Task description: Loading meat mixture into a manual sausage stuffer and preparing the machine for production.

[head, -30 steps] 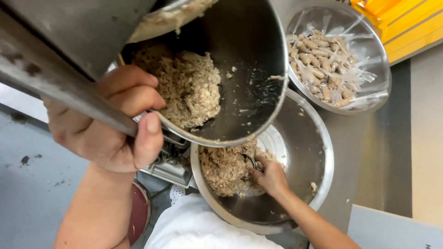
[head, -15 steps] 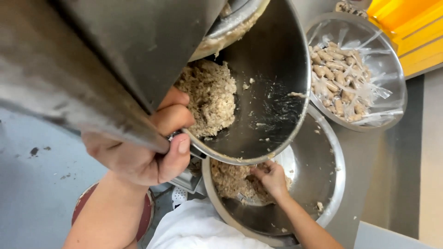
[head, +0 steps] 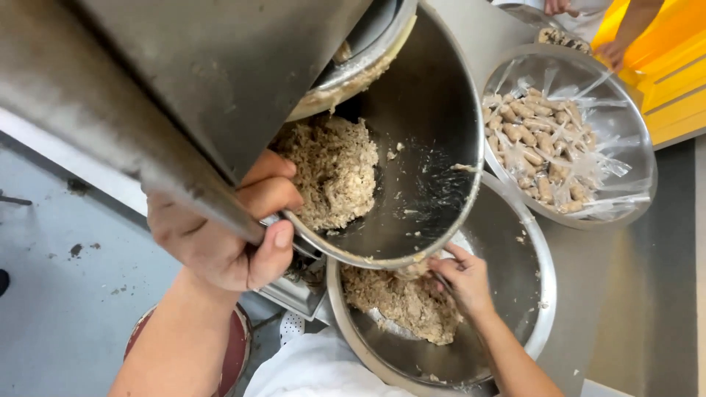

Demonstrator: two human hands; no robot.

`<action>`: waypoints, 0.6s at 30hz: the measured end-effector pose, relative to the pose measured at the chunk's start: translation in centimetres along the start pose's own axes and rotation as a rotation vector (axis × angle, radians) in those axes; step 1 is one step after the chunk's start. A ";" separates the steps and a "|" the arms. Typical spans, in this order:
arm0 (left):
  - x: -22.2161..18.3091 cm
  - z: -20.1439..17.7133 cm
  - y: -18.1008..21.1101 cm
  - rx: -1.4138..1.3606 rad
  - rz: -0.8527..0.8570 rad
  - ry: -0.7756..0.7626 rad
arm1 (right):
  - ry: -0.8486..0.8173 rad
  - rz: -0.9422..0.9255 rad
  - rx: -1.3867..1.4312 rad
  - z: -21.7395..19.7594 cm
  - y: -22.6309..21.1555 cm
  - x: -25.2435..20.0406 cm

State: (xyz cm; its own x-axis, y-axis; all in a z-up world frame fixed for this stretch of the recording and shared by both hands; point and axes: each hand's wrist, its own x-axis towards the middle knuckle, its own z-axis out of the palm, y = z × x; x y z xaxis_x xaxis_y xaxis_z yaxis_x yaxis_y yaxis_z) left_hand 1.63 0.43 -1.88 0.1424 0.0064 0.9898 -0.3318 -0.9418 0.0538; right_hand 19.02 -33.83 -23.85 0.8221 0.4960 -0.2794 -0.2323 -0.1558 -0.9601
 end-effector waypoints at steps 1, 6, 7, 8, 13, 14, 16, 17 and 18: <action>0.4 -0.3 0.4 0.001 0.004 0.003 | 0.000 -0.005 0.000 -1.0 -0.3 -0.6; 1.9 -0.8 1.6 0.135 -0.051 -0.045 | 0.232 0.142 0.031 -6.7 -4.7 -5.1; 2.0 -0.8 1.8 0.132 -0.046 -0.035 | 0.236 0.132 0.029 -8.4 -6.0 -6.2; 2.2 -0.8 1.8 0.126 -0.047 -0.027 | 0.247 0.128 -0.006 -10.1 -7.3 -7.1; 2.3 -0.9 2.0 0.124 -0.057 -0.005 | 0.200 -0.029 -0.106 -16.1 -16.4 -9.3; 2.1 -0.8 1.9 0.125 -0.066 0.014 | 0.123 -0.078 -0.155 -16.0 -19.2 -9.4; 1.8 -0.8 1.8 0.127 -0.074 0.033 | 0.045 -0.127 -0.205 -13.6 -24.8 -8.9; 1.7 -0.9 1.7 0.128 -0.064 0.044 | 0.027 -0.172 -0.331 -11.3 -27.6 -8.3; 1.8 -0.9 1.5 0.130 -0.049 0.055 | 0.011 -0.220 -0.454 -8.9 -30.3 -7.7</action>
State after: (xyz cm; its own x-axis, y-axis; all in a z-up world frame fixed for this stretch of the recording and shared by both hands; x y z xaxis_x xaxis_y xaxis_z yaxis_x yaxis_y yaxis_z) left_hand 0.52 -0.68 0.08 0.1030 0.0682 0.9923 -0.2020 -0.9754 0.0880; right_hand 24.39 -40.50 7.53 0.8321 0.5504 -0.0685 0.1947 -0.4055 -0.8931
